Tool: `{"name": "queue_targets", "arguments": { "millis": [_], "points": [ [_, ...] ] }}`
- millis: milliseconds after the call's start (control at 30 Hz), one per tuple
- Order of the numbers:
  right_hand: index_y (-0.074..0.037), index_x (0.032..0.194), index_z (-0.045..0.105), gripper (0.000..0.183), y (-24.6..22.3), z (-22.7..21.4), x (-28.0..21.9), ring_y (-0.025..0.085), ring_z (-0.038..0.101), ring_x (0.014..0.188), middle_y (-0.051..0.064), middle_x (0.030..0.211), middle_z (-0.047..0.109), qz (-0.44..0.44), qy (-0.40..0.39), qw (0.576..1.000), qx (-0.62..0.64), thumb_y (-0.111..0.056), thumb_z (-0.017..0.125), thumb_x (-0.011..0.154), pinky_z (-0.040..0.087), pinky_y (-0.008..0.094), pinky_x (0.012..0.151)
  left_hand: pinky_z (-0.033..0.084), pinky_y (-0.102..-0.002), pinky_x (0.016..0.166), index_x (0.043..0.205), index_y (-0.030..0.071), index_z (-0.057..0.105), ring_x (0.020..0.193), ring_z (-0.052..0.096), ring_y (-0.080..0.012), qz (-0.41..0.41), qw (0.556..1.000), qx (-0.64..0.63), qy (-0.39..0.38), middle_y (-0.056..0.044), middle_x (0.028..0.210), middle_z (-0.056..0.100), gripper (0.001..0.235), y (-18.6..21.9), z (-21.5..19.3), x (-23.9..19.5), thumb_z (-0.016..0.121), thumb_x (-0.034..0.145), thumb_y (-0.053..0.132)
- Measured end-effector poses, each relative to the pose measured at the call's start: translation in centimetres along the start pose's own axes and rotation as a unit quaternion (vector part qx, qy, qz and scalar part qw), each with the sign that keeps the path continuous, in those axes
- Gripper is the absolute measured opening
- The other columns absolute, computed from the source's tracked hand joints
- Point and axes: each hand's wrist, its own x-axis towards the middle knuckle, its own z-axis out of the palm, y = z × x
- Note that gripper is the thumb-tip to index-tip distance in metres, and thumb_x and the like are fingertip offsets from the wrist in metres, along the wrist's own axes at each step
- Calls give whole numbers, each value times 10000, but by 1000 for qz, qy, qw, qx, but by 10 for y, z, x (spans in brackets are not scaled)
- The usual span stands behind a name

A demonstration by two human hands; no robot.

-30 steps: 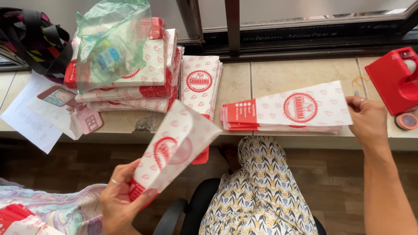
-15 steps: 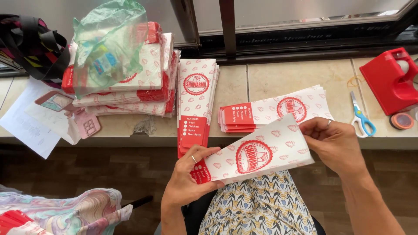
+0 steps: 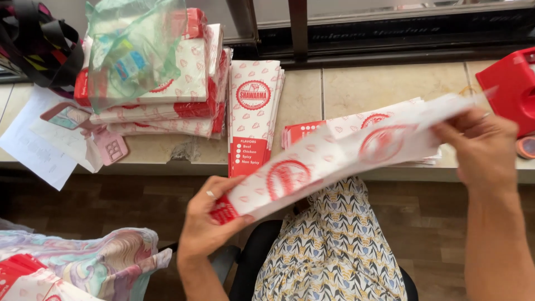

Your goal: Folding and stacking paper food wrappers at a manual workstation

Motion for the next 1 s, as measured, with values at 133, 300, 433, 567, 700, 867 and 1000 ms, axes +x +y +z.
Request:
{"name": "queue_targets", "arguments": {
  "millis": [133,300,433,567,700,867,1000],
  "points": [
    [-120,1054,672,136,57,-23,32,2,635,882,-37,1011,700,45,34,997,53,-72,799,1065,580,178,785,535,-232,839,1310,16,671,1022,648,-169,-28,996,0,83,-102,1146,646,672,-13,-32,-29,899,682,81],
    [-5,1151,712,233,16,-3,23,105,701,881,72,1062,735,100,23,994,-39,50,766,931,629,267,699,594,-308,838,1359,-52,595,1055,685,-238,-69,974,-99,191,-135,1209,610,731,-23,-56,-55,818,663,-47],
    [-13,1122,754,136,23,-10,23,77,429,653,15,746,579,96,-14,971,-217,-7,632,1064,368,264,562,584,-271,821,1351,-66,598,1045,665,-210,-42,972,-162,165,-150,1230,603,740,-31,-38,-46,838,651,-54],
    [-12,1277,781,156,-6,0,5,167,556,807,106,1074,669,-64,30,964,-255,16,712,1140,463,299,735,565,-279,907,1324,-51,625,1097,669,-219,-28,980,-190,52,-149,1220,669,705,-16,3,-15,901,686,67],
    [22,1137,713,252,-55,36,-27,197,720,915,135,1058,737,54,-152,987,23,83,689,894,614,296,873,540,-238,805,1314,57,654,1035,683,-165,10,991,-113,-68,-106,1205,726,656,-6,40,15,912,728,202],
    [50,1005,752,143,-49,45,-45,91,644,804,86,902,752,36,-129,991,19,35,778,866,538,185,728,511,-241,838,1349,81,635,1087,665,-151,-2,992,-95,-88,-78,1238,709,682,0,52,23,909,734,189],
    [70,1111,714,240,-47,44,-37,148,688,821,128,954,756,104,-159,979,72,6,743,882,583,251,713,529,-238,859,1343,70,632,1098,685,-147,17,994,-72,-85,-81,1247,722,700,0,49,23,929,723,203]
  ]
}}
